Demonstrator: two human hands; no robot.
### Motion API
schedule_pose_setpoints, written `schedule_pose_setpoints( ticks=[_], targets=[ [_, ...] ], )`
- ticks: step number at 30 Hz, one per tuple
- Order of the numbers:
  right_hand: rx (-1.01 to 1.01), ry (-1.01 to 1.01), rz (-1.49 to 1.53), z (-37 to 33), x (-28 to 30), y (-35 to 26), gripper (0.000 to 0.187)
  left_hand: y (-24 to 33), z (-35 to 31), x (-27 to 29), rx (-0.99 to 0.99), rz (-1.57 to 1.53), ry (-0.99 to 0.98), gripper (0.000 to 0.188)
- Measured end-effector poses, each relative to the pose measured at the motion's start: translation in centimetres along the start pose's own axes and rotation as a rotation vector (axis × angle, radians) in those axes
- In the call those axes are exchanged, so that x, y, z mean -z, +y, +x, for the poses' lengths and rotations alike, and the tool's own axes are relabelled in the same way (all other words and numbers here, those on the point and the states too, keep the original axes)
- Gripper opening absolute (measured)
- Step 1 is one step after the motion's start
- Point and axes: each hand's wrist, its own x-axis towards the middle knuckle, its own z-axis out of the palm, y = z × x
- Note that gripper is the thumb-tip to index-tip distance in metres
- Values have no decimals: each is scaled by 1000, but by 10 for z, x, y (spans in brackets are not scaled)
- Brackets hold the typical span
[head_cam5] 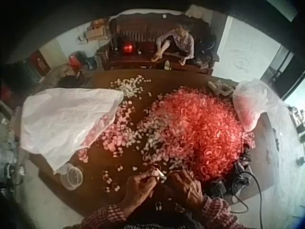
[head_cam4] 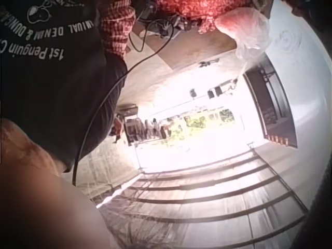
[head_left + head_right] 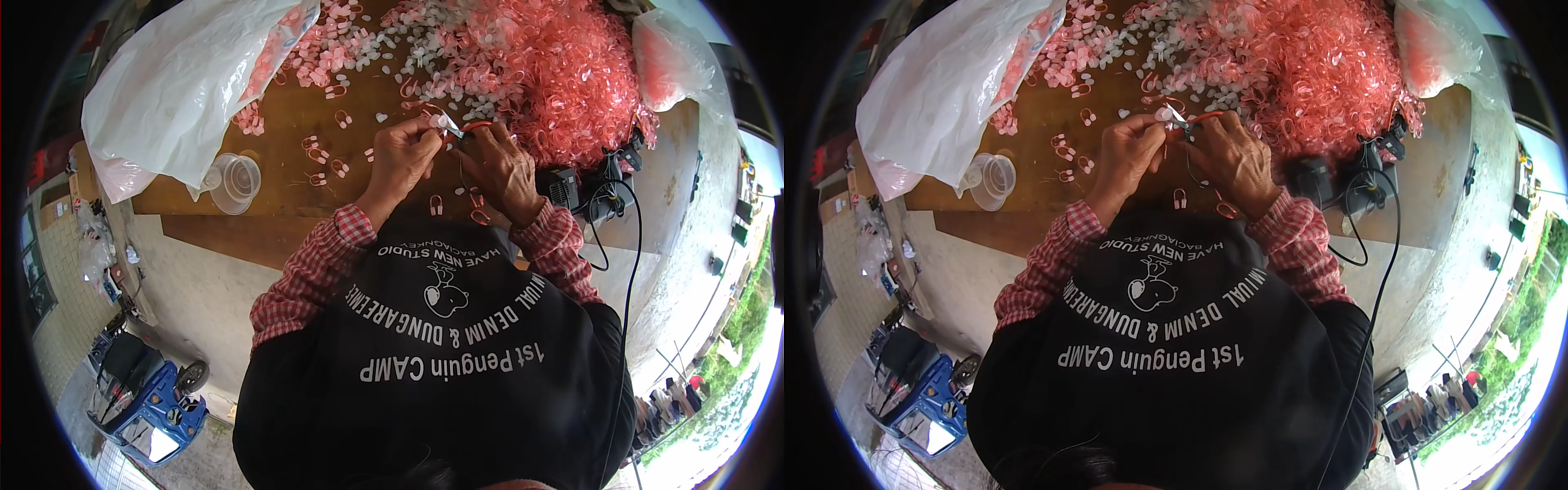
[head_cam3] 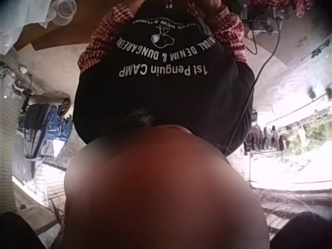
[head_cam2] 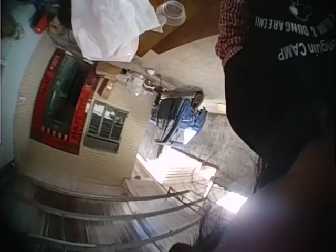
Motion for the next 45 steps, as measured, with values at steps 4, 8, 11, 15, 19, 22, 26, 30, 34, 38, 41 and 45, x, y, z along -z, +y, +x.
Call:
schedule_pose_setpoints(
  ticks=[4, 8, 11, 15, 19, 22, 26, 30, 34, 38, 41, 45],
  targets=[
    [-19, -39, -7, -5, -3, 3, 30, -2, 2, 3, 154, -318, -52, 17],
    [-169, -77, 57, -9, -11, 5, 25, -10, 3, 3, 195, -481, -49, 20],
    [-226, -43, 68, -13, -17, 7, 20, -12, 3, 5, 245, -522, -88, 20],
    [-250, -67, 97, -15, -15, 8, 21, -12, 3, 6, 257, -570, -56, 20],
    [-279, -106, 102, -19, -11, 16, 23, -6, 2, 11, 234, -488, -11, 22],
    [-210, -19, 161, -13, -4, 14, 32, 5, -1, 10, 137, -314, -29, 22],
    [-191, -64, 112, -13, 0, 18, 41, -5, 4, 17, 25, -116, -97, 22],
    [-130, -74, 80, -8, 9, 16, 43, -10, 8, 17, -353, 205, -116, 24],
    [-78, -48, 41, -8, 12, 20, 48, 6, 1, 14, -183, 132, -161, 27],
    [-46, -28, 65, -8, 13, 21, 49, 15, -2, 15, -134, 129, -222, 28],
    [-29, -36, 72, -7, 16, 18, 52, 16, -4, 17, -173, 169, -228, 28],
    [-105, -139, 97, -8, 17, 14, 56, 18, -6, 17, -298, 251, -199, 26]
  ],
)
